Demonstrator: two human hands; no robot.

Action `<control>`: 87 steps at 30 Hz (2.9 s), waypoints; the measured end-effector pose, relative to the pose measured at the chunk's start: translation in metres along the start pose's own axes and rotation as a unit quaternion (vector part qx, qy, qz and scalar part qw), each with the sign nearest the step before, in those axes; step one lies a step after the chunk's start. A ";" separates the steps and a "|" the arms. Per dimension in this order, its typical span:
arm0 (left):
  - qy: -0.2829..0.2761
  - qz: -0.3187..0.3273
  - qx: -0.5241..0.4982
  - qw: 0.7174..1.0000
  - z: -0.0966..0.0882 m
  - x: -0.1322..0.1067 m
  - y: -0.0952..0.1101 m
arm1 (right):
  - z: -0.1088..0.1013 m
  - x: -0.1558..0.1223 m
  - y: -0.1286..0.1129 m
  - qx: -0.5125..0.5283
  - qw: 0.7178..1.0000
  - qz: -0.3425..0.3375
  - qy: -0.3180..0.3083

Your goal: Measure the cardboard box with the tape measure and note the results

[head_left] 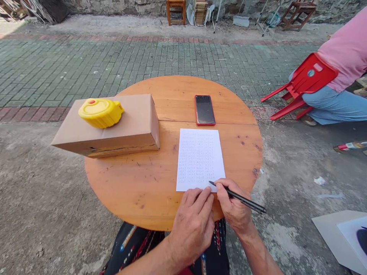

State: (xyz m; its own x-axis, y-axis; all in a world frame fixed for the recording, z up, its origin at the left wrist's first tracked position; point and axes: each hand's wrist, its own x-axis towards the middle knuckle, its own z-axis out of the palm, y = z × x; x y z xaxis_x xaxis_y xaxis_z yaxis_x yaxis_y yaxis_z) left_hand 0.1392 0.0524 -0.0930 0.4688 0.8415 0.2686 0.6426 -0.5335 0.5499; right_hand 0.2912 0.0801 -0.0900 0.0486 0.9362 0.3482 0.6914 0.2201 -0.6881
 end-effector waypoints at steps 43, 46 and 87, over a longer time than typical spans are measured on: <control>0.009 -0.005 0.001 1.000 0.001 0.001 -0.001 | 0.001 -0.003 0.001 -0.013 0.998 -0.007 0.053; 0.009 -0.005 0.005 1.000 0.001 0.002 0.000 | 0.001 -0.003 0.001 -0.016 0.999 -0.008 0.051; -0.001 -0.008 -0.003 1.000 -0.001 0.001 0.000 | 0.000 -0.001 0.000 0.001 0.998 0.052 0.045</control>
State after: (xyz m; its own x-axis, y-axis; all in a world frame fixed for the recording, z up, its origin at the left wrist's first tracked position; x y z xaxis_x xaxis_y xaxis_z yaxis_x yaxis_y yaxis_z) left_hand 0.1389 0.0534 -0.0922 0.4586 0.8502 0.2585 0.6464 -0.5188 0.5594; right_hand 0.2909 0.0790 -0.0904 0.1850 0.9255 0.3304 0.6780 0.1232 -0.7246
